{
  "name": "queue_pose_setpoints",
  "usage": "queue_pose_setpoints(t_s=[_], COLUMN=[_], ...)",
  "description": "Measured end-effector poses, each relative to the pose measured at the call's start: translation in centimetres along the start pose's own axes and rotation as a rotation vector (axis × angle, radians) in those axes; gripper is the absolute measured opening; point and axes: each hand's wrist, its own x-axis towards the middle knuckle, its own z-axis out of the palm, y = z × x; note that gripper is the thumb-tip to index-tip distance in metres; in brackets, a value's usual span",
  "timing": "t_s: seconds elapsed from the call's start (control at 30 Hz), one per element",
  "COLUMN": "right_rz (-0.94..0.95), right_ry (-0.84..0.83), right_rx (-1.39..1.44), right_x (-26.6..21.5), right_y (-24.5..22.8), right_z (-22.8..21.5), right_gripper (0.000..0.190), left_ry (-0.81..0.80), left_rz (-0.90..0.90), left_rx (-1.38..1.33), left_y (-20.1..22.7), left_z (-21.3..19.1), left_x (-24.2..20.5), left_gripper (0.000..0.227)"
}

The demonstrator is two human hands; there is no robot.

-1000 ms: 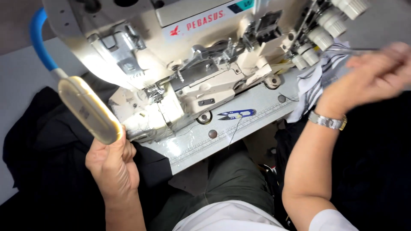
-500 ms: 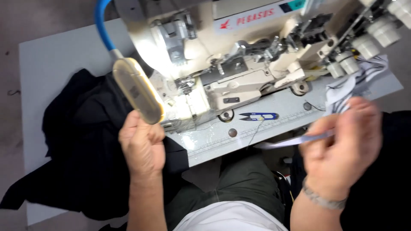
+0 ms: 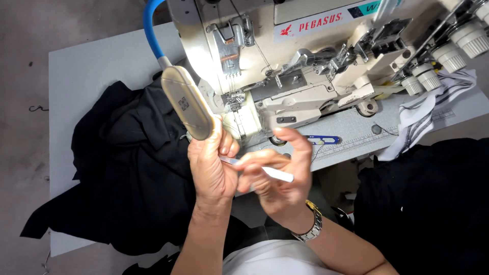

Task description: Threading an industrial sewing machine using tweezers and thread snips

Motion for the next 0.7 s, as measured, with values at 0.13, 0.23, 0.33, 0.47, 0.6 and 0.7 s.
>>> queue_pose_setpoints(t_s=[0.13,0.23,0.33,0.47,0.6,0.7], right_rz=[-0.148,-0.109,-0.111,-0.089,-0.074,-0.056], right_ry=[-0.05,0.016,0.084,0.106,0.023,-0.027], right_rx=[-0.11,0.062,0.134,0.192,0.05,-0.134], right_x=[1.8,1.0,2.0,3.0,2.5,2.5], right_y=[0.1,0.7,1.2,-0.4,-0.7,-1.3], right_z=[1.3,-0.3,-2.4,-2.0,-2.7,-2.9], right_gripper=[0.01,0.016,0.029,0.022,0.017,0.014], left_ry=[0.025,-0.042,-0.09,-0.133,-0.182,-0.245], left_rz=[-0.023,-0.138,-0.194,-0.213,-0.092,0.022], left_rx=[-0.053,-0.176,-0.237,-0.23,-0.057,0.074], left_y=[-0.1,-0.1,0.2,0.8,0.9,0.6], left_z=[0.0,-2.0,-2.0,-1.3,-0.8,-1.5], left_x=[-0.4,-0.1,-0.4,-1.1,-1.6,-1.9], left_gripper=[0.011,0.013,0.016,0.01,0.008,0.005])
